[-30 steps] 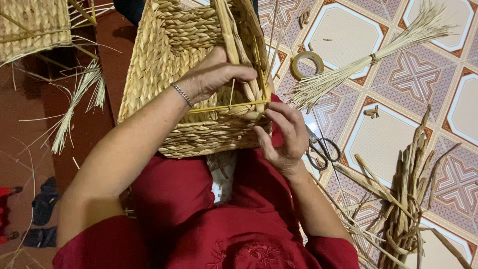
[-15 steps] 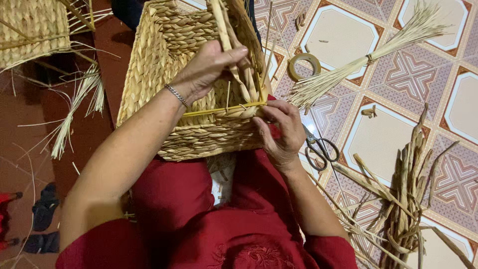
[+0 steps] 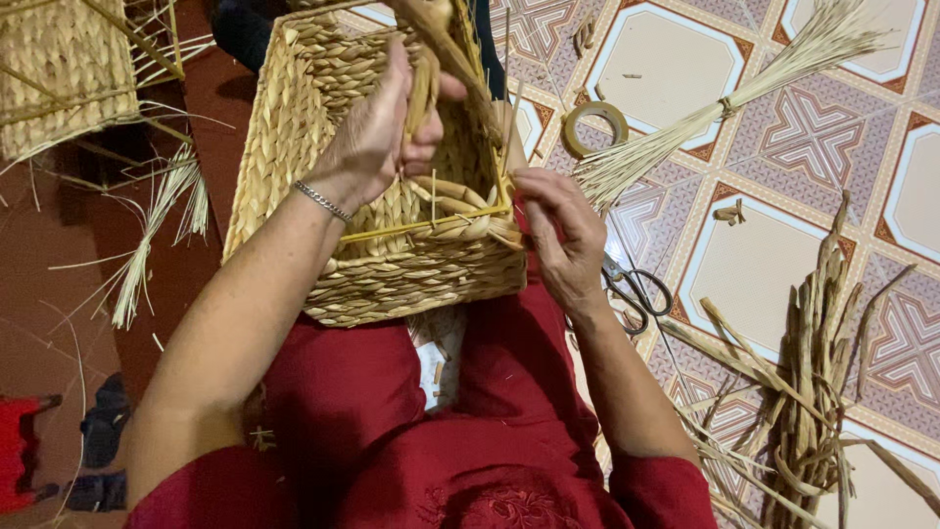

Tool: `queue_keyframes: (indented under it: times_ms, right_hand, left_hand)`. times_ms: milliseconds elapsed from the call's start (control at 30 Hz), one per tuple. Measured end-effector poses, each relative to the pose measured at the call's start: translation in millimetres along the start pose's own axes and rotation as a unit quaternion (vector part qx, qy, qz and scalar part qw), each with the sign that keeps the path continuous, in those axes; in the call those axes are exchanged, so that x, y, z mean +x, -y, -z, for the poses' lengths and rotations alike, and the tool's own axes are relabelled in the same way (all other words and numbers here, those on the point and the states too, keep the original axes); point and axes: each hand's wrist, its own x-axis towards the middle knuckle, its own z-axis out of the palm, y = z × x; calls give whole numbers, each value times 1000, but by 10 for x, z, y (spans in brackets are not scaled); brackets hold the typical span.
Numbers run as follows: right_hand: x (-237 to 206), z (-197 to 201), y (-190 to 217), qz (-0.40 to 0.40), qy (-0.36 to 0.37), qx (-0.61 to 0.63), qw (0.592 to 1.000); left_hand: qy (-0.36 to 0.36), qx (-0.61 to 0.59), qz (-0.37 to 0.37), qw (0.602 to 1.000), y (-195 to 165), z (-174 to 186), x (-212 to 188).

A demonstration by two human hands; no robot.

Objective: The person weaves a rectangular basket using dried palm leaves. They interlace long strips through vertical stakes along the rim, pull the strips tight, and trim excess material with scissors. The basket gradually takes shape as the weave progresses.

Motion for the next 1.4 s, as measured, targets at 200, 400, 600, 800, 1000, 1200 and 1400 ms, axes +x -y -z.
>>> queue_keyframes:
  times_ms: [200, 400, 600, 800, 1000, 1200, 1400]
  right_hand:
    - [112, 53, 12, 81, 38, -105, 990]
    - [167, 90, 2, 176, 40, -228, 957]
    - [191, 110, 26, 205, 61, -264, 940]
    - [226, 117, 30, 181, 75, -254, 947]
    - [210, 99, 13, 168, 62, -229, 957]
    - [191, 88, -5, 161, 61, -201, 964]
    - [183, 93, -9, 141, 61, -174, 973]
  left_hand:
    - [48, 256, 76, 962, 22, 135, -51]
    - [60, 208, 3, 976, 119, 214, -133]
    - [52, 393, 43, 917, 166, 106, -148]
    - [87, 332, -2, 939, 165, 65, -155]
    - [60, 365, 46, 928, 62, 217, -213]
    - [99, 380, -10, 920, 65, 29, -190]
    - [133, 424, -43, 895, 29, -40, -114]
